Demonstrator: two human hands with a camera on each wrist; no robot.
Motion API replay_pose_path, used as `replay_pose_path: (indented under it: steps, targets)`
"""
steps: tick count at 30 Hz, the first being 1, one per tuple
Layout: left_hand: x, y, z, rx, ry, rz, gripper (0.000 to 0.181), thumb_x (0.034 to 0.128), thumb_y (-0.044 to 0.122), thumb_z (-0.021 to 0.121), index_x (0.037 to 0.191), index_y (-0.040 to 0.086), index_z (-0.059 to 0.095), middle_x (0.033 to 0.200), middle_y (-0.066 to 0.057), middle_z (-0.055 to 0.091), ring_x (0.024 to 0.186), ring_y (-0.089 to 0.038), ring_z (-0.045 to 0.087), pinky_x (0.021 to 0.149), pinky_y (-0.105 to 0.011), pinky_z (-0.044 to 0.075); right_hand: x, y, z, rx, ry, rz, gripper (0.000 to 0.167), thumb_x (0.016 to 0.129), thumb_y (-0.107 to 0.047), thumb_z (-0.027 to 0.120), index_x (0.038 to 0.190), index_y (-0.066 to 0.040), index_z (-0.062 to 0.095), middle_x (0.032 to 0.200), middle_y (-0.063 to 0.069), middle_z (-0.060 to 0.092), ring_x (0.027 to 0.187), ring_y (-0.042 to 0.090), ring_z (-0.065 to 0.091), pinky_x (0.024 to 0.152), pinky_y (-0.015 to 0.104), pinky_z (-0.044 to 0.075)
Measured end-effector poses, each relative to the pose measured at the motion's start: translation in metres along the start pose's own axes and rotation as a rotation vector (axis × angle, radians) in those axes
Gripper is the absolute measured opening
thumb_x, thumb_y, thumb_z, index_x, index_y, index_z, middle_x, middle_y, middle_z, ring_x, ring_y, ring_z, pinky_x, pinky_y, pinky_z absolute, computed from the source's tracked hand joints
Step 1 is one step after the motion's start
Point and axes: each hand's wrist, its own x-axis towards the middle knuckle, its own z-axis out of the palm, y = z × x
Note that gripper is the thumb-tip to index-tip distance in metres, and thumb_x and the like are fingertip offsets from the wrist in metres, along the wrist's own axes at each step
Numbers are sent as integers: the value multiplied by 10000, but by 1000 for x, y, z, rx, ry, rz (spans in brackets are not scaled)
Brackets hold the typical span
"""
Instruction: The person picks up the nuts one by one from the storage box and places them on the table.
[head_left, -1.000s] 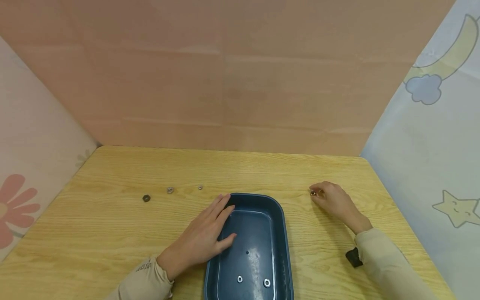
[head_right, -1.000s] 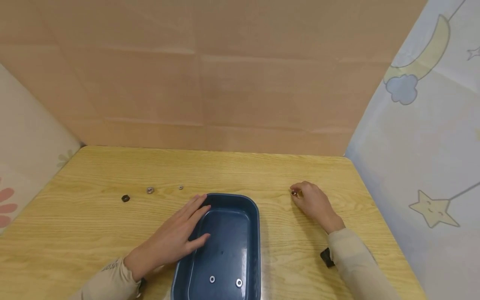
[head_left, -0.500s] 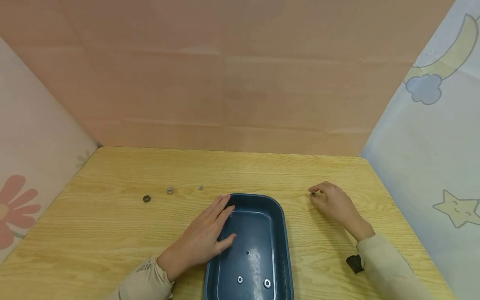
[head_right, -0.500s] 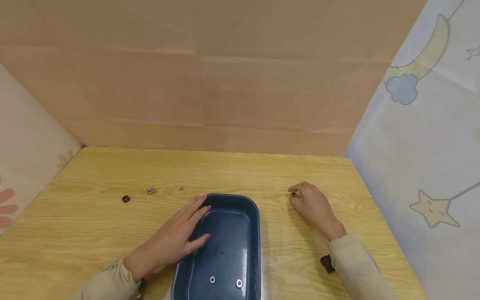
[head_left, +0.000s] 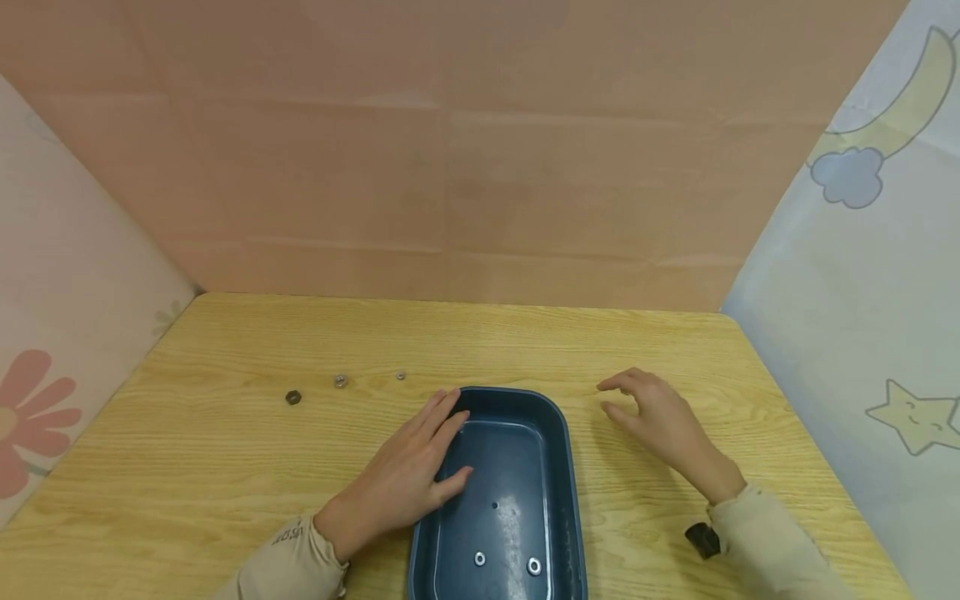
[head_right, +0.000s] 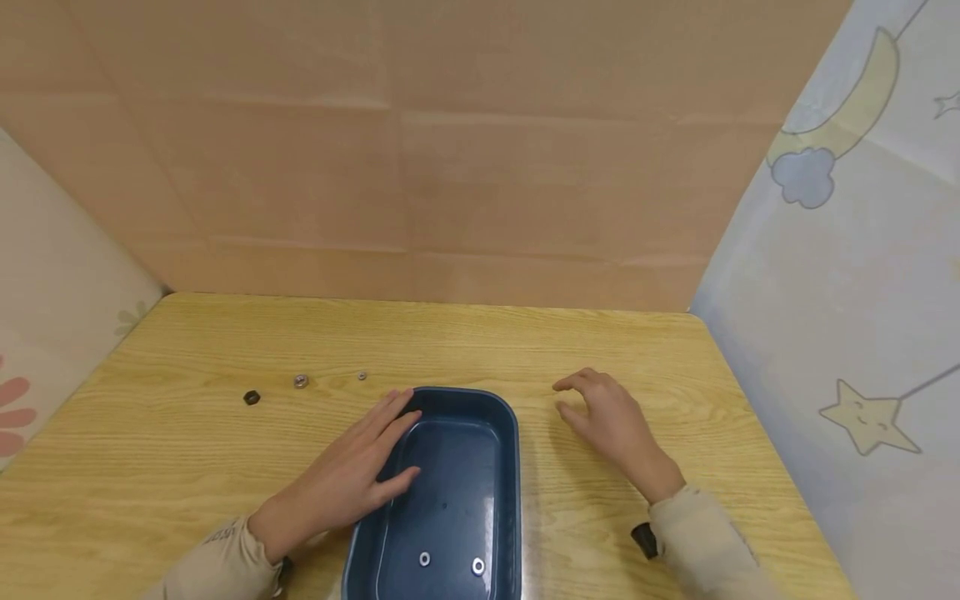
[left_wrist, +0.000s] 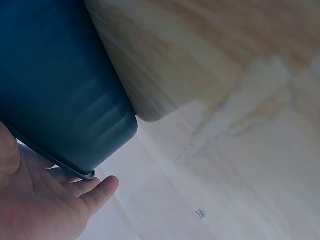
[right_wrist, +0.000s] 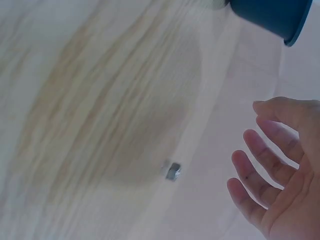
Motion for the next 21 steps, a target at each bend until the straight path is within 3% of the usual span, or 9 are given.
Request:
replay_pose_path:
  steps: [11,21]
  targets:
    - [-1,0,0,0,-5,-8,657,922,425,658,1430,41,495,1591,-189,334,1470,-369,340,1140,-522,384,-6,-27,3,-13,85,-118,229,851,-122,763,1077,-118,730,1085,48,718,1072,333,660,871,519,555]
    - [0,0,-1,5,-14,-8,656,926,424,653,1431,37,492,1592,-190,332,1477,-366,327,1144,-520,379,-14,-44,5,-7,148,-234,240,804,-127,804,1034,-139,736,1019,-21,719,982,223,689,919,488,550]
